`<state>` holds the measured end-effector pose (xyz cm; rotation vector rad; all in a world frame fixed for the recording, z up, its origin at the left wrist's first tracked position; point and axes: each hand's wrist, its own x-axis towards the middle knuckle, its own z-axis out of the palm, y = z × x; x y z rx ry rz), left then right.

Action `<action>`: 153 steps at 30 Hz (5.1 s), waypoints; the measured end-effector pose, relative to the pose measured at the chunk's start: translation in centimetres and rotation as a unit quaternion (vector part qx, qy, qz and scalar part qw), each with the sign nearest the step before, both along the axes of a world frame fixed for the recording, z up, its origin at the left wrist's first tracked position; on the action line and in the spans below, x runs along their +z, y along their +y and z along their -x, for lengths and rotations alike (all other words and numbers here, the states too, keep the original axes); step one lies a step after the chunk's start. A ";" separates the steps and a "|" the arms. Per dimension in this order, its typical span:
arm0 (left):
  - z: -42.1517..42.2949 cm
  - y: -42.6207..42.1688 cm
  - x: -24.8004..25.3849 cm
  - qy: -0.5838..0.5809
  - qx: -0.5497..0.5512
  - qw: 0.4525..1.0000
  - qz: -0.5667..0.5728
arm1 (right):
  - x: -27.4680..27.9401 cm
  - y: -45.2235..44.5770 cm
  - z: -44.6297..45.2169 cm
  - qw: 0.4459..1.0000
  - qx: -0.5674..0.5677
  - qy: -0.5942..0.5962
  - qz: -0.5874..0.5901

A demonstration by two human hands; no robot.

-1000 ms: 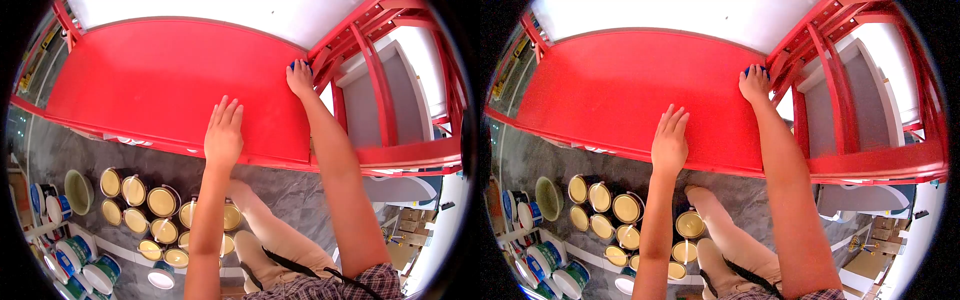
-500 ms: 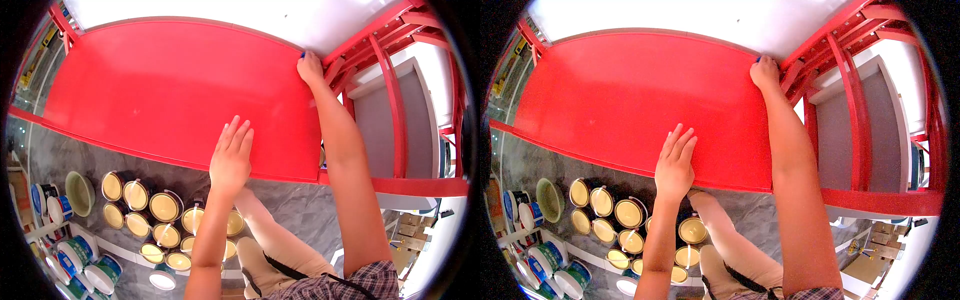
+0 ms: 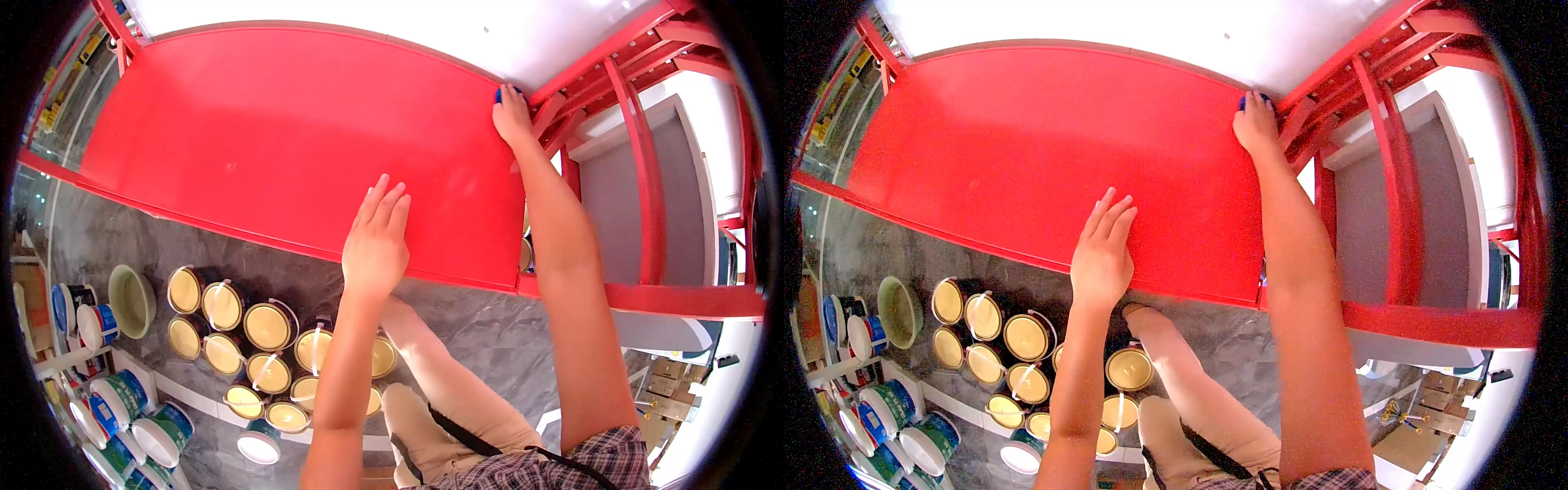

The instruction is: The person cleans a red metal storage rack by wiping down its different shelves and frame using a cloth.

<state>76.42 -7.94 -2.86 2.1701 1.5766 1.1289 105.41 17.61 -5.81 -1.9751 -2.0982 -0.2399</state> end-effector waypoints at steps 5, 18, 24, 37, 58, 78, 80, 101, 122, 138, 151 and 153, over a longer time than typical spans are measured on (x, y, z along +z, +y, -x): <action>-0.1 0.0 -0.1 -0.024 0.021 0.999 -0.031 | 0.5 -4.9 10.5 0.973 0.228 0.027 -0.012; 1.1 -11.4 -0.1 -0.205 -0.011 0.976 -0.067 | 2.1 -14.9 7.5 0.986 -0.163 0.003 0.018; 3.4 -20.4 -1.1 -0.182 0.040 0.982 -0.029 | -0.7 -23.4 6.1 0.991 -0.128 -0.011 -0.048; 2.1 -36.0 3.7 -0.160 0.126 0.979 0.014 | -6.2 -48.7 18.5 0.904 0.270 0.224 0.245; -3.3 -45.3 19.5 -0.241 0.195 0.936 0.169 | 20.7 -59.4 8.1 0.471 0.092 0.695 0.535; -12.6 -42.3 12.1 -0.210 0.233 0.918 0.243 | 13.9 -46.7 0.3 0.893 0.446 0.048 -0.047; -13.1 -43.9 9.5 -0.280 0.234 0.895 0.258 | 11.2 -42.5 0.2 0.897 0.433 0.017 -0.082; -13.8 -46.4 3.6 -0.287 0.260 0.874 0.293 | 3.8 -35.4 0.1 0.893 0.390 -0.220 -0.045; -2.3 -39.2 2.3 -0.320 0.317 0.866 0.216 | 1.1 -28.6 20.6 0.895 0.432 -0.064 -0.089; 10.1 -36.5 0.5 -0.312 0.363 0.855 0.199 | 1.1 -23.5 40.4 0.864 0.472 -0.131 -0.119; 31.0 -19.3 -1.3 -0.366 0.487 0.788 0.087 | -0.2 -14.9 74.4 0.810 0.522 -0.155 -0.217; 32.7 -18.9 -1.2 -0.374 0.505 0.772 0.094 | -0.2 -14.2 77.7 0.803 0.528 -0.166 -0.221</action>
